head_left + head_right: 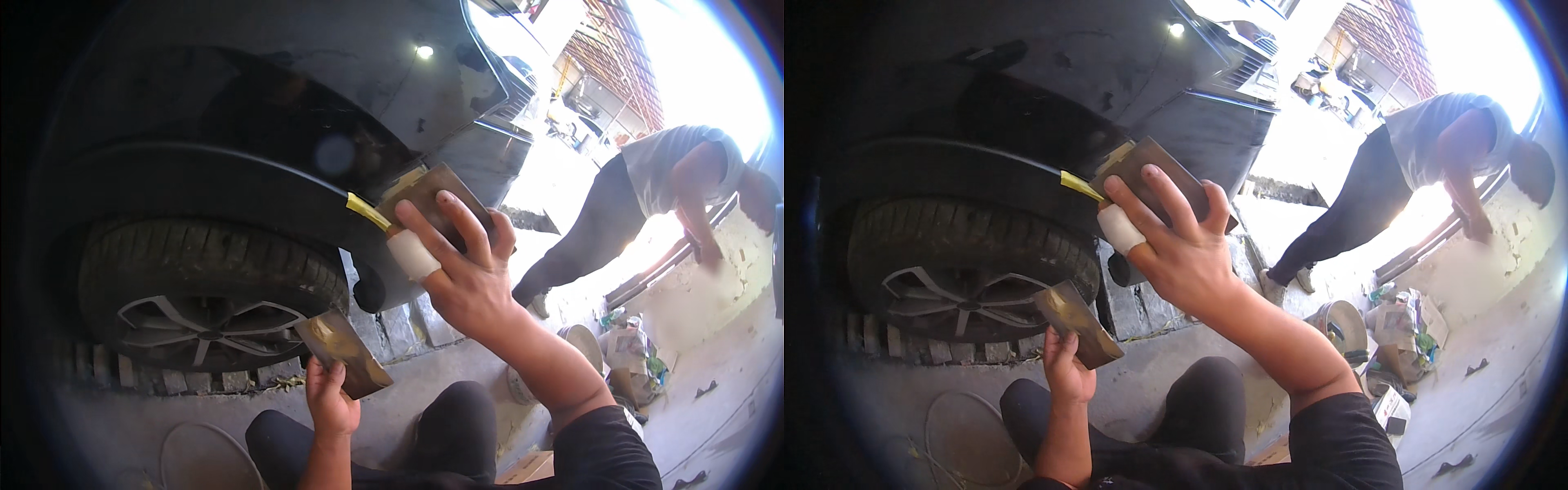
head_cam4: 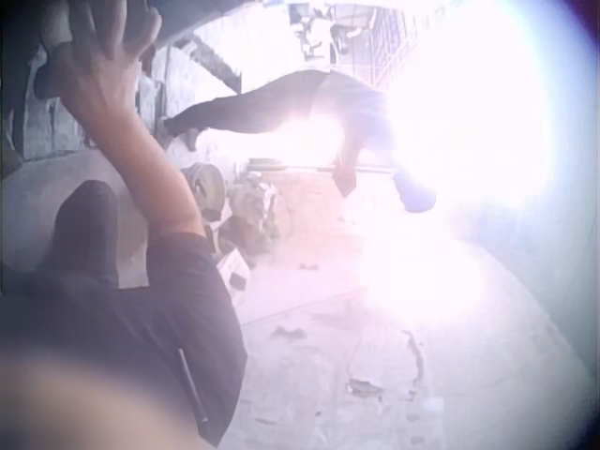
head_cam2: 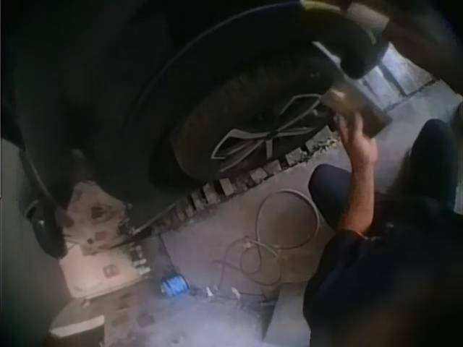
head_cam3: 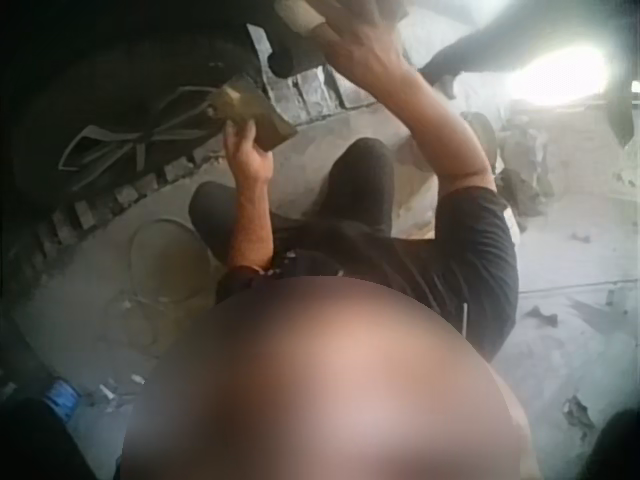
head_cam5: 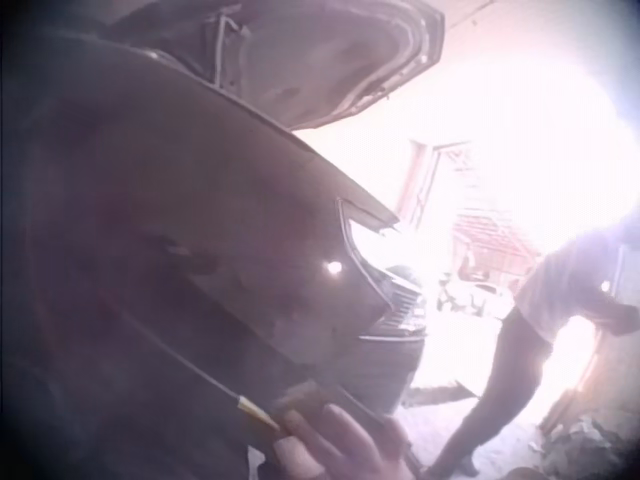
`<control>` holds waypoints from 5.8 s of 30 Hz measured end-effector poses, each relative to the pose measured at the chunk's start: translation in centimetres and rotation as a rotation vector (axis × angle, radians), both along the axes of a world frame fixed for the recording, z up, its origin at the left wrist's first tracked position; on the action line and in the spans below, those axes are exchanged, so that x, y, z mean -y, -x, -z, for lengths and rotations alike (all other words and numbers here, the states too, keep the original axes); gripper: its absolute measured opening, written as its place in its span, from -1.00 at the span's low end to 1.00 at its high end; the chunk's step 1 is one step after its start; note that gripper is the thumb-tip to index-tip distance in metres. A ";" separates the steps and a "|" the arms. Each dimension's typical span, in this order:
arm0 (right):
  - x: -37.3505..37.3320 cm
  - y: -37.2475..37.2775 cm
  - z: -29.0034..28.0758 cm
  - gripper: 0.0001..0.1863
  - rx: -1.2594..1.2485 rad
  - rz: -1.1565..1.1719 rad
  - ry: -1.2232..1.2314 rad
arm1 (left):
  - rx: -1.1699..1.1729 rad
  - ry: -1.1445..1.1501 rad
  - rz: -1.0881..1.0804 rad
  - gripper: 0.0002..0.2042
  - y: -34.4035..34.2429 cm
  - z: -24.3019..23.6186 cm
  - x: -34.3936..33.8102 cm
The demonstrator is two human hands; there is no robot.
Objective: The person applies body filler to the front bumper of a black car using a putty knife. They spread the filler over a damaged area, smooth it, and occasionally scrape excess material back onto the knife.
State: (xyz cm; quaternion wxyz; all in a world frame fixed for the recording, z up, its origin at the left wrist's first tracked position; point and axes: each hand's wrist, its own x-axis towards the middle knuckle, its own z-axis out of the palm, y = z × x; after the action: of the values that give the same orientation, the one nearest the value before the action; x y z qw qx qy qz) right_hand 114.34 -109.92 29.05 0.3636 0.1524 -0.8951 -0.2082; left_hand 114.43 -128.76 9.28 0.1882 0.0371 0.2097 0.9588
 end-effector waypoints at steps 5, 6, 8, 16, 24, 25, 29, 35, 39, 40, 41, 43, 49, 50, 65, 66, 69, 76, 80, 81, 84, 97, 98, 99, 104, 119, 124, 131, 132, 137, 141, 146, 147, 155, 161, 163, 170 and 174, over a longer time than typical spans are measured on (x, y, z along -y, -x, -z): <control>-0.3 0.5 0.9 -0.60 -0.032 0.046 -0.050 | 0.035 0.017 -0.032 -0.69 0.1 0.5 0.1; -0.6 0.4 1.3 -0.59 -0.017 0.077 -0.059 | 0.025 0.016 -0.040 -0.70 0.1 0.6 0.1; -1.1 0.4 2.3 -0.56 -0.033 0.115 -0.080 | 0.027 0.004 -0.035 -0.70 0.3 0.7 0.0; -3.7 -0.3 5.7 -0.60 -0.024 0.160 -0.055 | -0.008 -0.026 -0.007 -0.69 0.2 0.4 0.1; -1.7 -4.6 6.2 -0.54 0.164 0.200 0.229 | 0.013 -0.059 0.041 -0.64 -0.3 -0.4 -0.2; -1.2 -5.7 5.9 -0.53 0.243 0.004 0.441 | 0.018 -0.068 0.040 -0.65 -0.4 -0.7 -0.4; 0.4 -8.7 6.2 -0.53 0.825 -0.542 1.303 | 0.056 -0.086 0.030 -0.68 -0.7 -2.0 -1.0; -1.6 -10.0 9.2 -0.51 0.928 -0.269 1.016 | -0.012 -0.011 -0.028 -0.68 0.1 -3.2 -0.1; -1.7 -10.8 10.4 -0.48 0.675 -0.394 1.834 | -0.102 -0.009 0.105 -0.67 -0.3 -3.4 0.4; -1.7 -10.7 10.4 -0.47 0.630 -0.395 1.995 | -0.069 -0.005 0.159 -0.69 -0.6 -3.4 0.4; -1.4 -10.8 10.3 -0.47 0.571 -0.404 2.166 | -0.056 -0.010 0.215 -0.70 -1.0 -3.4 0.4; -1.0 -10.5 10.0 -0.47 0.500 -0.467 2.401 | -0.036 0.001 0.282 -0.70 -1.9 -3.3 0.0; 0.1 -9.2 9.5 -0.46 0.538 -0.560 2.668 | -0.133 0.040 0.393 -0.65 -3.1 -2.9 0.2; 0.3 -8.9 9.8 -0.46 0.531 -0.517 2.675 | -0.141 0.034 0.424 -0.64 -3.2 -2.8 0.4; -2.8 1.8 4.0 0.04 -0.369 0.015 0.595 | -0.113 0.075 0.338 -0.65 -3.3 -1.6 3.0; -2.4 2.8 3.4 0.05 -0.388 -0.007 0.592 | -0.095 0.078 0.336 -0.65 -3.3 -1.5 3.0; -1.0 4.7 2.1 0.07 -0.397 0.021 0.615 | -0.081 0.063 0.348 -0.65 -3.6 -1.4 3.2; 0.1 6.3 1.6 0.07 -0.434 -0.019 0.591 | -0.085 0.074 0.329 -0.66 -3.8 -0.5 3.4; -0.5 6.2 2.7 0.04 -0.428 -0.046 0.600 | -0.072 0.082 0.327 -0.65 -3.8 -0.2 3.4; -0.8 6.1 3.1 0.03 -0.423 -0.049 0.616 | -0.076 0.074 0.323 -0.65 -3.8 -0.1 3.5; -1.7 6.0 4.2 0.01 -0.422 -0.028 0.590 | -0.069 0.089 0.302 -0.65 -3.8 0.1 3.5; -4.9 4.2 8.1 0.00 -0.406 0.042 0.646 | -0.066 0.069 0.315 -0.65 -3.6 0.0 3.7; -4.8 3.5 8.3 -0.02 -0.417 0.054 0.661 | -0.058 0.066 0.322 -0.65 -3.7 -0.1 3.8; -4.6 2.6 8.6 -0.03 -0.428 0.065 0.676 | -0.036 0.071 0.327 -0.65 -3.6 -0.2 3.9; -2.2 -4.4 10.4 -0.30 0.247 -0.032 1.329 | -0.049 -0.048 0.471 -0.57 -3.1 0.2 4.1; 4.4 -8.4 9.6 -0.09 0.528 -0.787 2.684 | -0.032 -0.261 0.520 -0.49 -3.1 -1.4 0.8; 2.5 -6.3 5.8 -0.12 0.525 -1.142 2.495 | -0.061 -0.358 0.532 -0.51 -2.5 -1.9 0.9; -2.5 -1.7 0.0 -0.43 -0.111 -0.136 0.633 | -0.054 -0.224 0.495 -0.47 -2.8 -0.6 2.3; -2.3 -1.1 -0.3 -0.48 -0.105 -0.093 0.542 | -0.060 -0.234 0.499 -0.48 -2.9 -0.3 2.4; -1.9 0.5 -1.3 -0.58 -0.144 -0.131 0.302 | 0.008 -0.219 0.456 -0.58 -3.4 0.8 2.3; -2.7 0.9 -0.1 -0.58 -0.130 -0.049 0.282 | -0.006 -0.210 0.431 -0.58 -3.2 1.1 2.6; -4.3 -0.6 2.0 -0.56 -0.089 0.045 0.356 | 0.024 -0.185 0.357 -0.61 -2.8 0.8 2.8; -4.4 -1.1 2.3 -0.55 -0.066 0.080 0.392 | 0.021 -0.182 0.348 -0.61 -2.7 0.6 2.8; -1.5 -1.1 1.4 -0.55 -0.146 0.019 0.449 | 0.018 -0.161 0.318 -0.62 -2.7 0.0 2.4; -1.1 1.1 -0.3 -0.52 -0.171 -0.061 0.299 | 0.023 -0.164 0.321 -0.62 -2.8 0.4 2.9; -1.2 1.4 -0.2 -0.54 -0.164 -0.061 0.270 | 0.027 -0.158 0.313 -0.63 -2.8 0.6 2.9; -1.3 0.2 1.3 -0.55 -0.083 0.014 0.241 | -0.050 -0.081 0.235 -0.57 -2.0 -0.5 2.8; -0.9 -3.4 2.1 -0.57 -0.014 0.064 0.380 | -0.139 0.019 0.057 -0.53 -0.9 -3.5 2.4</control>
State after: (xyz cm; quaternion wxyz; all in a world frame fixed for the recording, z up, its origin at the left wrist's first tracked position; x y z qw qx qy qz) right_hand 117.77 -109.06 26.95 0.3852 0.0509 -0.9202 -0.0478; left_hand 115.37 -131.19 12.77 0.2009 0.1076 0.2302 0.9461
